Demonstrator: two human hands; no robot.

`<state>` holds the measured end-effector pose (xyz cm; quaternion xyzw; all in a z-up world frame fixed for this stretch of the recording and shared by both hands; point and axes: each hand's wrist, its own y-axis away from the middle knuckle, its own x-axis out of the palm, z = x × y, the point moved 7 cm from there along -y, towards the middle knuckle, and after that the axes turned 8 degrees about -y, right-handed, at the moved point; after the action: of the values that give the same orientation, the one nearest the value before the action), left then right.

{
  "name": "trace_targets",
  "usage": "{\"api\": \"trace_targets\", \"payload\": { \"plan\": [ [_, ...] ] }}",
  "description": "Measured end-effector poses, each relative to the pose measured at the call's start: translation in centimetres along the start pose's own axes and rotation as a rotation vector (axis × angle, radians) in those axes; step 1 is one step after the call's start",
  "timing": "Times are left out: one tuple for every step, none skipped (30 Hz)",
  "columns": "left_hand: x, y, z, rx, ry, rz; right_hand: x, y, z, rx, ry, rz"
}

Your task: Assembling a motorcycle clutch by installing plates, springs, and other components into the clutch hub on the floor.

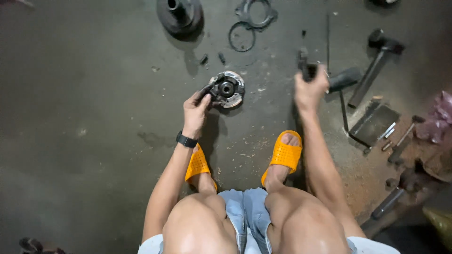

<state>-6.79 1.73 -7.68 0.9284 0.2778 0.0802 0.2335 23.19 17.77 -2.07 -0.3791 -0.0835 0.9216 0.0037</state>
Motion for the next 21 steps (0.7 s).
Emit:
{"api": "trace_targets", "payload": {
  "plan": [
    [0.2, 0.1, -0.6, -0.006, 0.025, 0.022, -2.1, -0.4, 1.3, 0.11, -0.119, -0.118],
    [0.6, 0.2, -1.2, -0.015, 0.05, 0.048, -4.3, -0.5, 2.4, 0.225, -0.234, -0.237],
    [0.5, 0.2, -1.3, -0.015, 0.052, 0.035, -4.8, -0.7, 4.2, 0.222, -0.239, -0.225],
    [0.8, 0.2, -1.6, 0.019, 0.057, 0.05, -5.4, -1.0, 5.9, 0.2, -0.486, -0.222],
    [1.1, 0.1, -1.9, 0.054, 0.062, 0.066, -6.0, -1.4, 7.6, 0.177, -0.733, -0.215],
    [1.3, 0.1, -2.2, 0.056, 0.068, 0.056, -5.4, -0.8, 7.0, 0.171, -0.735, -0.206],
    [1.7, 0.1, -2.6, 0.07, 0.074, 0.059, -3.1, 0.0, 5.2, 0.421, -0.832, -0.033],
    [2.0, 0.0, -3.0, 0.086, 0.079, 0.064, -0.8, 1.5, 3.8, 0.672, -0.915, 0.142],
    [2.1, -0.1, -3.1, 0.09, 0.083, 0.058, -0.2, 2.3, 3.7, 0.665, -0.915, 0.148],
    [2.2, -0.1, -3.1, 0.102, 0.071, 0.079, 1.1, 3.3, 4.4, 0.612, -0.976, 0.293],
    [2.3, -0.1, -3.1, 0.113, 0.06, 0.099, 2.4, 4.4, 5.2, 0.555, -1.033, 0.438],
    [2.0, 0.3, -4.0, 0.112, 0.062, 0.093, 2.1, 4.7, 6.4, 0.555, -1.032, 0.445],
    [1.8, 0.8, -5.5, 0.204, -0.065, 0.079, 1.4, 4.6, 7.9, 0.458, -0.995, 0.403],
    [1.5, 1.6, -6.8, 0.29, -0.194, 0.06, 0.6, 4.7, 9.4, 0.364, -0.959, 0.368],
    [1.4, 1.8, -7.1, 0.284, -0.193, 0.049, 1.0, 4.8, 10.3, 0.367, -0.958, 0.38],
    [1.5, 2.1, -8.0, 0.373, -0.299, 0.036, 2.5, 5.7, 10.9, 0.487, -0.9, 0.571],
    [1.7, 2.4, -8.9, 0.462, -0.405, 0.023, 3.8, 6.8, 11.6, 0.607, -0.833, 0.759],
    [1.8, 2.3, -9.1, 0.465, -0.403, 0.025, 4.4, 7.6, 11.1, 0.604, -0.832, 0.755],
    [1.9, 2.3, -9.4, 0.463, -0.389, 0.032, 5.3, 8.7, 10.6, 0.618, -0.816, 0.809],
    [2.0, 2.4, -9.4, 0.456, -0.374, 0.039, 6.2, 10.0, 10.0, 0.637, -0.797, 0.865],
    [1.9, 2.2, -8.8, 0.453, -0.371, 0.041, 6.3, 10.1, 10.1, 0.639, -0.793, 0.864]
  ]
}}
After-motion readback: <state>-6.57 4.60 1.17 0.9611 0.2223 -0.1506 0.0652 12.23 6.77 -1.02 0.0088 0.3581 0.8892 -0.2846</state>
